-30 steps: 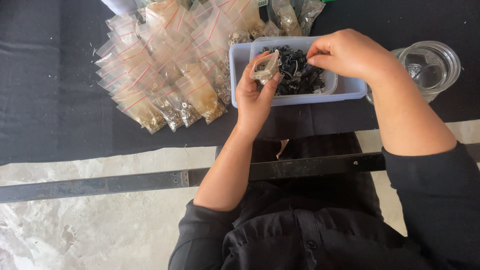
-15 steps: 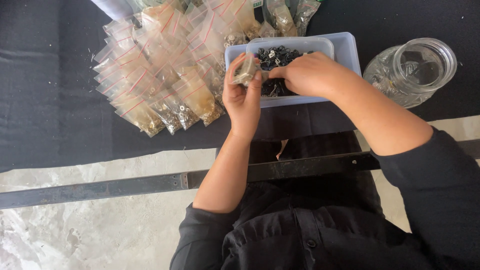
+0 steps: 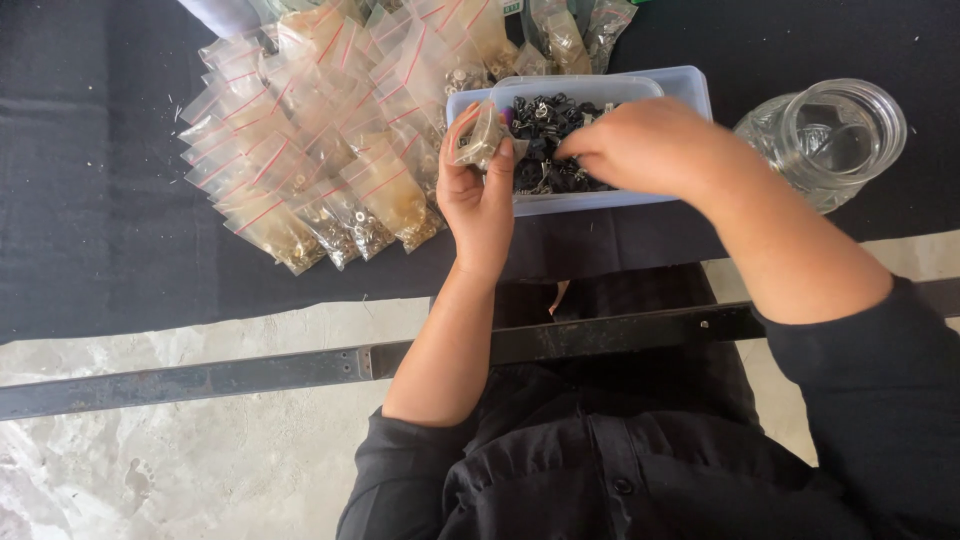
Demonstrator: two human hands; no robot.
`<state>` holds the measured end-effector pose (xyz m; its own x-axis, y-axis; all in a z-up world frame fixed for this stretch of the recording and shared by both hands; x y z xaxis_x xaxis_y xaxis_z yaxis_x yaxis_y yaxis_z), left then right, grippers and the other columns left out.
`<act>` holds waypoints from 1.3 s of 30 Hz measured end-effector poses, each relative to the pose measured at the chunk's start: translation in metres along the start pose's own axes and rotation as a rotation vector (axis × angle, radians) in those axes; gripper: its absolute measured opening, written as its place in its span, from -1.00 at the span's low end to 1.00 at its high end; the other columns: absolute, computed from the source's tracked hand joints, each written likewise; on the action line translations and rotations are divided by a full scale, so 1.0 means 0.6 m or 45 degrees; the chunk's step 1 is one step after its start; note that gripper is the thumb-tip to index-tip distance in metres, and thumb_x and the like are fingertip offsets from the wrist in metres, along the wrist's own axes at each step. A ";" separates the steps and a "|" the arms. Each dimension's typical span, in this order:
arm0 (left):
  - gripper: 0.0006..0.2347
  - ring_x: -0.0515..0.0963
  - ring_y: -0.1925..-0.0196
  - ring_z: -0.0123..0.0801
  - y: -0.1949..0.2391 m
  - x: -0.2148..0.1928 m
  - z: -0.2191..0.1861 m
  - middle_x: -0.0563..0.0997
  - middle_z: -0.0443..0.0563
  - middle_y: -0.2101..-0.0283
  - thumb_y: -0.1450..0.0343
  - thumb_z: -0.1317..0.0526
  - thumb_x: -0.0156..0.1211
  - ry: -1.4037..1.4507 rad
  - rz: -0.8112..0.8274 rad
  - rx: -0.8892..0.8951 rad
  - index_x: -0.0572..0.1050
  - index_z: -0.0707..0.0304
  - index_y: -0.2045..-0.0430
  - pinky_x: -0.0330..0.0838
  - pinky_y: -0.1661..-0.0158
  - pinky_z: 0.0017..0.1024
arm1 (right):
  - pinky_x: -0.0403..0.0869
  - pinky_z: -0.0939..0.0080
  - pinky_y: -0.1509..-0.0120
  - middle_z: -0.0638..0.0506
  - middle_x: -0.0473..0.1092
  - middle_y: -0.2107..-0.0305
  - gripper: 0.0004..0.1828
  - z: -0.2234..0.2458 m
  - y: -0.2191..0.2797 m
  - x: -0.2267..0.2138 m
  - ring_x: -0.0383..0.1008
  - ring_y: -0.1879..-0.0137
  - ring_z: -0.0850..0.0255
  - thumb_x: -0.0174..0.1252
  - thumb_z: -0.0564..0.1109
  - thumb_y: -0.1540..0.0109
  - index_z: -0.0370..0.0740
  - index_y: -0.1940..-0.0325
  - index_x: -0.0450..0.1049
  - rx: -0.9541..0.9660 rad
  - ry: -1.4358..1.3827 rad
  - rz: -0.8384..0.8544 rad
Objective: Sorting and packaging small black metal clips from a bin into small plastic bags
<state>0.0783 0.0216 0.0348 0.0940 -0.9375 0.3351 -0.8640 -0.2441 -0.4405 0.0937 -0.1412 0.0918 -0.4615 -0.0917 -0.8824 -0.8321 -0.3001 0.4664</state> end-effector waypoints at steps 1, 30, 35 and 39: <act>-0.71 0.41 -0.40 -0.32 0.000 0.000 0.000 0.43 0.04 -0.29 -0.55 0.36 0.20 0.000 0.001 0.001 0.43 0.15 -0.17 0.47 -0.31 -0.38 | 0.48 -0.14 -0.16 0.09 0.49 -0.15 -0.54 0.008 -0.007 0.004 0.50 -0.23 -0.03 -0.14 0.00 -0.37 0.37 -0.29 0.47 0.000 0.000 -0.001; -0.64 0.47 -0.33 -0.29 -0.001 0.008 -0.007 0.56 0.14 -0.21 -0.55 0.39 0.23 -0.139 0.109 0.036 0.38 0.26 -0.27 0.40 -0.31 -0.16 | 0.47 -0.24 -0.11 -0.07 0.62 0.22 -0.75 -0.021 -0.034 0.046 0.60 -0.02 -0.13 0.09 0.01 -0.38 -0.02 -0.01 0.63 -0.061 -0.118 -0.279; -0.62 0.45 -0.35 -0.27 0.002 0.007 -0.006 0.55 0.13 -0.22 -0.53 0.41 0.26 -0.134 0.066 0.016 0.39 0.24 -0.27 0.38 -0.32 -0.16 | 0.48 -0.11 -0.02 -0.06 0.57 0.38 -0.78 -0.065 -0.020 0.038 0.58 0.09 -0.09 0.17 -0.01 -0.34 -0.04 -0.02 0.61 -0.046 -0.597 -0.336; -0.64 0.50 -0.29 -0.26 -0.004 0.009 -0.011 0.60 0.17 -0.13 -0.54 0.41 0.23 -0.130 0.077 0.012 0.39 0.28 -0.25 0.41 -0.29 -0.17 | 0.44 0.05 -0.02 0.00 0.48 0.48 -0.82 -0.090 -0.019 0.042 0.47 0.18 0.18 0.15 -0.07 -0.37 -0.10 0.00 0.60 -0.132 -1.030 -0.384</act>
<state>0.0775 0.0187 0.0435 0.0920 -0.9709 0.2213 -0.8650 -0.1880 -0.4652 0.1080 -0.1912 0.0610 -0.3354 0.6972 -0.6336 -0.9401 -0.2913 0.1771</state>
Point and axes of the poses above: each hand's wrist, its own y-axis away from the middle knuckle, its own x-axis out of the palm, z = x × y, the point moved 9 cm from there along -y, towards the middle knuckle
